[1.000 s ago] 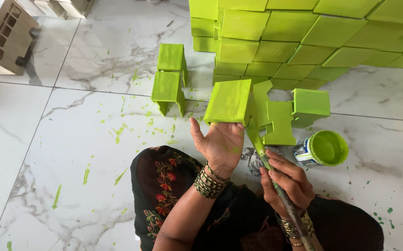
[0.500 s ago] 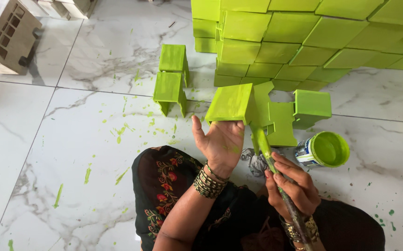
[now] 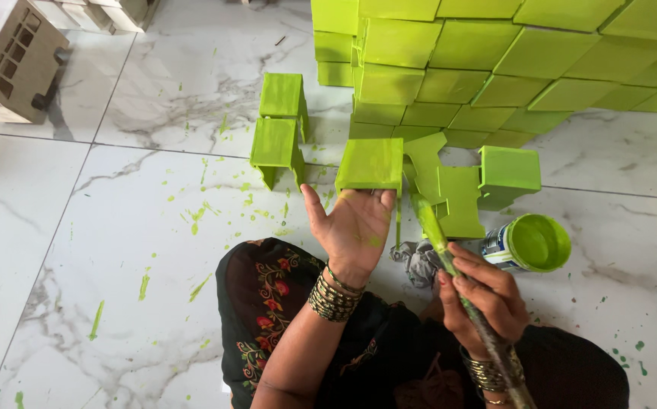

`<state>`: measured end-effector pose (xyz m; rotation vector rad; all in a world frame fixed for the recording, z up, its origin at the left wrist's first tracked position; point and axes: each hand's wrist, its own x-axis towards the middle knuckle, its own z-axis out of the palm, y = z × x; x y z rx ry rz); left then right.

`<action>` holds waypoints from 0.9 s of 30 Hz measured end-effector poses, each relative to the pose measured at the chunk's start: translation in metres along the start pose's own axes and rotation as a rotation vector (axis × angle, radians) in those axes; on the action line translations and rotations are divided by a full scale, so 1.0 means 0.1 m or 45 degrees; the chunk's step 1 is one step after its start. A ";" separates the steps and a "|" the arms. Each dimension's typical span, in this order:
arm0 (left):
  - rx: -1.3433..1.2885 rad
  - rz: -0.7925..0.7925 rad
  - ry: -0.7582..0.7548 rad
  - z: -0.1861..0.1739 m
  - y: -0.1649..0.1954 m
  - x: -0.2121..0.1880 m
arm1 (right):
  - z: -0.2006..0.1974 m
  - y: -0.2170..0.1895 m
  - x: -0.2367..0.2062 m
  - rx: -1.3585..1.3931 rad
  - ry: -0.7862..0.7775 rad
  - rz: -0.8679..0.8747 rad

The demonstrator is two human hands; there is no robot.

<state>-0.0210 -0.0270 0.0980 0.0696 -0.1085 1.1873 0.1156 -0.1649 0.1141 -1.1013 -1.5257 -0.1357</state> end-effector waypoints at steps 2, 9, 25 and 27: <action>-0.007 0.001 -0.007 0.01 0.01 0.01 | -0.04 -0.03 0.00 -0.007 0.010 0.021; 0.040 -0.006 0.008 0.07 -0.01 0.06 | 0.07 0.00 0.01 0.001 -0.039 0.013; -0.111 0.073 -0.086 0.21 -0.10 0.14 | -0.01 -0.02 -0.27 -0.103 -0.045 0.203; -0.130 0.073 -0.160 0.24 -0.09 0.16 | -0.05 -0.02 -0.26 -0.037 -0.052 0.145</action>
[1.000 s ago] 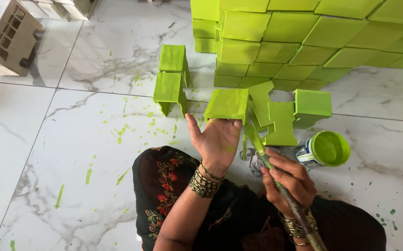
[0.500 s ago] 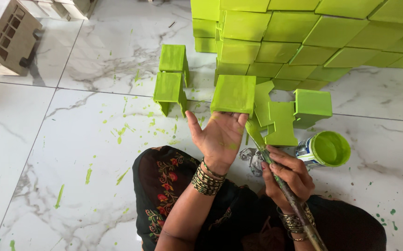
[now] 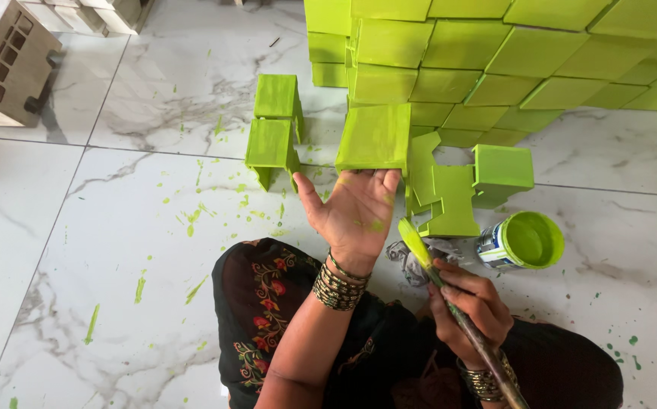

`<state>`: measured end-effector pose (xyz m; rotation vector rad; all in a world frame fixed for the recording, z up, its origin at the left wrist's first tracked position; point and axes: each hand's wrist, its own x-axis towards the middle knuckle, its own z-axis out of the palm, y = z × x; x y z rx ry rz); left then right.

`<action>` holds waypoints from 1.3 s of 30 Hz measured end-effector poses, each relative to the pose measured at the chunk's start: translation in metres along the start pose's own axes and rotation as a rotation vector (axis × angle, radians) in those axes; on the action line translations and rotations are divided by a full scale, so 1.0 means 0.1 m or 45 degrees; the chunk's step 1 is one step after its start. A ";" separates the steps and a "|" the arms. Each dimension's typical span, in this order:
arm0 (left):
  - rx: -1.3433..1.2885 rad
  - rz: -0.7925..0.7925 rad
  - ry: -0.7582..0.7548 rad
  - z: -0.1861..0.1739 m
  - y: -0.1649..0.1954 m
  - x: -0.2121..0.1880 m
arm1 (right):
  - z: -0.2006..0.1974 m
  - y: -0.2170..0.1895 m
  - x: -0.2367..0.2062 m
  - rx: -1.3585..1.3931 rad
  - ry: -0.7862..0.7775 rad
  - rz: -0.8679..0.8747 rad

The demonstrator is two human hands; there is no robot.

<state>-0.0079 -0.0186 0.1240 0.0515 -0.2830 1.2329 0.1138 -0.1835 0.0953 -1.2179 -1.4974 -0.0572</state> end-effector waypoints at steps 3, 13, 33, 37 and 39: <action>0.031 -0.008 0.030 0.05 0.02 0.01 | -0.01 0.03 0.02 0.011 -0.005 -0.075; 0.022 -0.016 0.050 0.06 0.10 0.05 | -0.08 0.16 -0.05 -0.073 0.039 0.043; 0.138 -0.247 0.048 -0.04 0.00 -0.01 | -0.26 -0.22 0.27 -0.018 0.090 -0.140; 0.123 -0.259 0.011 -0.01 -0.06 -0.05 | -0.16 -0.16 0.35 -0.059 0.035 -0.119; 0.112 -0.273 0.009 0.00 -0.06 -0.06 | -0.13 -0.11 0.39 -0.038 0.077 -0.134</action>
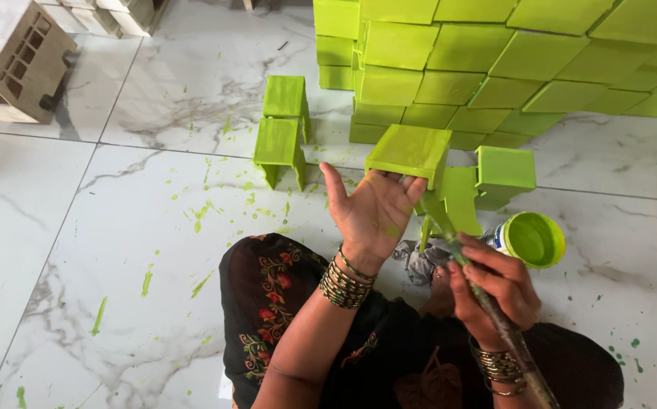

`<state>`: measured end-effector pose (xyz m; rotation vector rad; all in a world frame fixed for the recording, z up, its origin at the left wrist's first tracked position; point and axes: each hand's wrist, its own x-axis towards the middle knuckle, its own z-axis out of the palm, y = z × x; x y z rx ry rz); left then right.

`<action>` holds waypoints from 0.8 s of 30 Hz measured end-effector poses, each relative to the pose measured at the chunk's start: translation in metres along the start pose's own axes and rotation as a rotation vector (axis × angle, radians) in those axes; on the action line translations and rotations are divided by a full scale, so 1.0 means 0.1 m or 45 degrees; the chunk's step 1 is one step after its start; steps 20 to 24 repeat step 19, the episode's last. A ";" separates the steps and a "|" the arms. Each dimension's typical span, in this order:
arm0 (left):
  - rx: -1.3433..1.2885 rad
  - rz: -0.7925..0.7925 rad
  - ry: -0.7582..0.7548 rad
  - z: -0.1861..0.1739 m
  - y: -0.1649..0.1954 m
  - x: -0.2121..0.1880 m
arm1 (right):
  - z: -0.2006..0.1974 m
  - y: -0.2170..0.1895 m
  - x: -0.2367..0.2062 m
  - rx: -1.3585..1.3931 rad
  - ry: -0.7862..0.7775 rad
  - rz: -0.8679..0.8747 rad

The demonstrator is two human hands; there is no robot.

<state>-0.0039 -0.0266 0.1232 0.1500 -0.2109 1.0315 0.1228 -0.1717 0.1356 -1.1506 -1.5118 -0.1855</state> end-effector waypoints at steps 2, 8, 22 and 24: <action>-0.014 0.005 0.007 0.00 0.00 0.02 | -0.01 0.03 0.03 -0.011 0.030 -0.017; -0.017 0.002 0.006 -0.09 0.04 0.05 | -0.13 -0.05 -0.03 -0.044 0.004 0.000; 0.009 -0.077 0.072 -0.21 0.08 0.05 | -0.14 -0.06 0.13 0.060 -0.136 -0.041; 0.009 -0.077 0.072 -0.21 0.08 0.05 | -0.14 -0.06 0.13 0.060 -0.136 -0.041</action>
